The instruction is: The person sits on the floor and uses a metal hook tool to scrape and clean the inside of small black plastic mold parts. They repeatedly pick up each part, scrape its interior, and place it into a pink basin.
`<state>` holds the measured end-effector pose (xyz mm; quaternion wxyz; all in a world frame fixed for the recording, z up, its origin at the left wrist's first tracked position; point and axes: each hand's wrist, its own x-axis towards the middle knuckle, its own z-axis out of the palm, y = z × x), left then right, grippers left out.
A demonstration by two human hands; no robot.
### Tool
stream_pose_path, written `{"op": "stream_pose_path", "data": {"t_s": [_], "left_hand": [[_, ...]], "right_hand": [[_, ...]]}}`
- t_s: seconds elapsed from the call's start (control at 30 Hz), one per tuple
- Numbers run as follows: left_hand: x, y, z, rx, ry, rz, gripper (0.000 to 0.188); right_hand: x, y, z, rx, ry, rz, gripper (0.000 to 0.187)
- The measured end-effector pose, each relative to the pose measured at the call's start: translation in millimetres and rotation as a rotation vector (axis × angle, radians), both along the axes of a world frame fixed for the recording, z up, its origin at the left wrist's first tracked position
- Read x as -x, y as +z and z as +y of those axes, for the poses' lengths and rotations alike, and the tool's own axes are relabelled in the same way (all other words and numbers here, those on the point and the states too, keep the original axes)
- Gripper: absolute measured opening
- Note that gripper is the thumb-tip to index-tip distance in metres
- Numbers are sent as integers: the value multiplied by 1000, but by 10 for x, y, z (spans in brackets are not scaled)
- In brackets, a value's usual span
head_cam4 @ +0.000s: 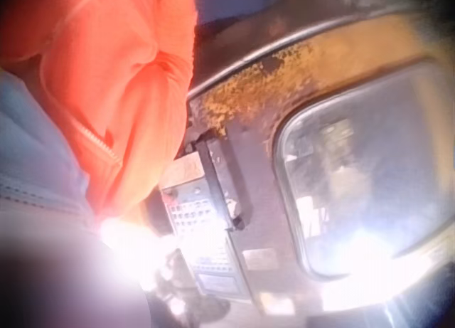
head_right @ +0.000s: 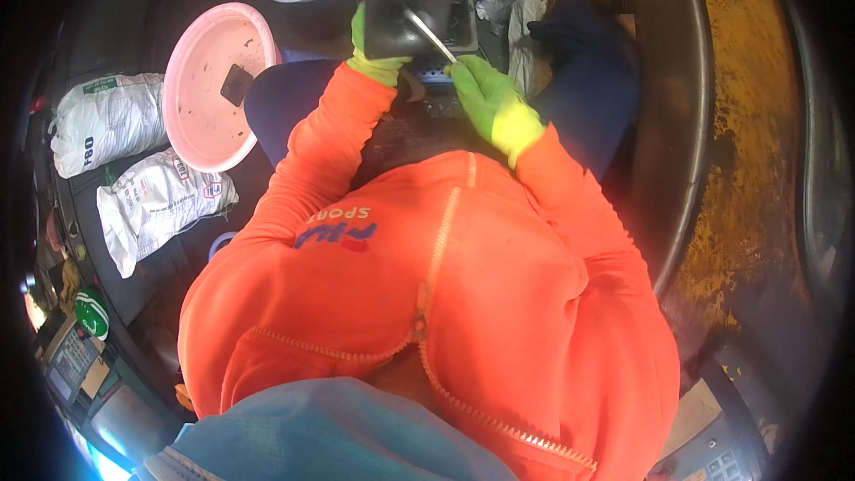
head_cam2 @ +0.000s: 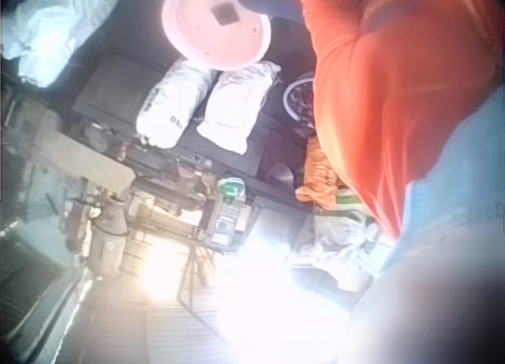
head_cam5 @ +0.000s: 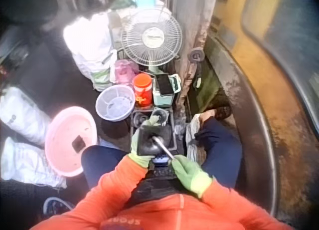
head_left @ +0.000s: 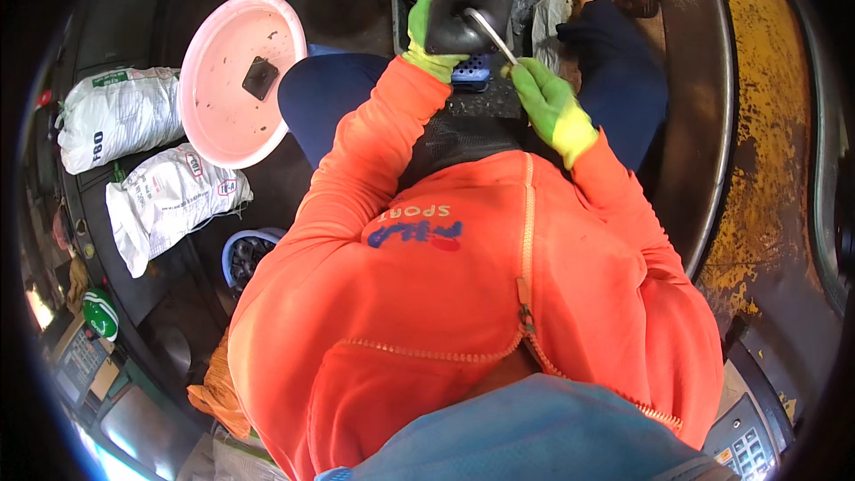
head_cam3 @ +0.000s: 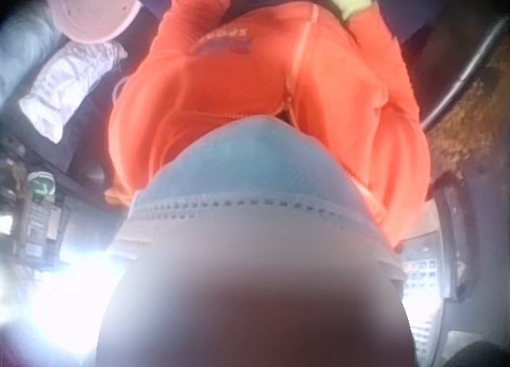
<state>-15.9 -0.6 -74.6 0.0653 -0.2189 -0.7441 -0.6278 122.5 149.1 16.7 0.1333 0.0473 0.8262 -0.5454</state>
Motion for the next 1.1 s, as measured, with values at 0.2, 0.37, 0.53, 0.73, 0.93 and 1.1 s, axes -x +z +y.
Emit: {"op": "stream_pose_path", "data": {"t_s": [0.2,0.37,0.53,0.73,0.93,1.1], "left_hand": [[4,100,-16,-55,44,151,34],[77,48,-52,37,-168,61,31],[74,3,-62,-1035,-347,-647,31],[142,-53,-24,-222,-436,-72,32],[73,-38,-48,-866,-345,-527,42],[83,10,11,-1311,-661,-902,48]], "right_hand": [[-12,-96,-23,105,-138,246,27],[94,-135,-55,208,-53,5,26],[23,-141,-23,227,-115,293,28],[175,-111,-78,159,-25,54,27],[18,190,-26,604,-118,-68,28],[151,13,-61,617,-195,-346,27]]}}
